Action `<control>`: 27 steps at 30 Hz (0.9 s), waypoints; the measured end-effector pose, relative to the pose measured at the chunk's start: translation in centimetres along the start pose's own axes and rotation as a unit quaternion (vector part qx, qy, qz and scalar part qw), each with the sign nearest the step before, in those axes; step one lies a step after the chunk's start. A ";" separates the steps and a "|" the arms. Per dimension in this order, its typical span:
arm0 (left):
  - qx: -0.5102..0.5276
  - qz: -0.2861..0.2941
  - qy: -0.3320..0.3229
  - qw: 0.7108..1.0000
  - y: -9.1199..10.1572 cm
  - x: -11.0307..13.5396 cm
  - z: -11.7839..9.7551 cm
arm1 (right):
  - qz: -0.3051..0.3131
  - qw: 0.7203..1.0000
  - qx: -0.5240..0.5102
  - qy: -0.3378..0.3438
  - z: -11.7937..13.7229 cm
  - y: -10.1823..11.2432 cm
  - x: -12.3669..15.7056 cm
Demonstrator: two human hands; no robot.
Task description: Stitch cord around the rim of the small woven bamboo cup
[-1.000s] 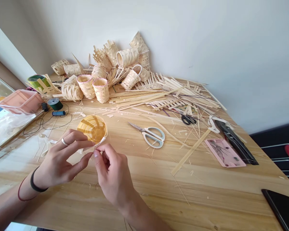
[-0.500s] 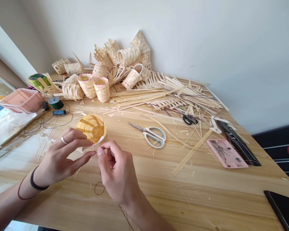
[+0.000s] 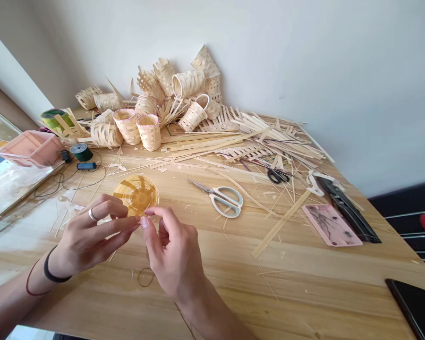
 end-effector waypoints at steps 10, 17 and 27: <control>-0.014 0.021 -0.043 0.999 -0.2 0.1 -0.9 | 0.018 0.986 -0.138 -0.094 -1.0 -0.1 0.2; -0.047 0.004 -0.012 0.999 -0.3 0.3 0.4 | -0.043 0.977 -0.195 -0.080 -0.4 1.5 -0.3; -0.106 -0.085 0.054 0.989 1.0 0.0 3.5 | -0.038 0.981 -0.163 -0.102 0.5 3.5 3.9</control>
Point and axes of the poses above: each hand's wrist, its own x-axis away from the middle knuckle, its own y-axis out of the back of the hand, z = x × y, the point moved 5 cm from there along -x, towards the middle knuckle, and after that the axes turned 2 degrees about y, right-handed, at the moved point
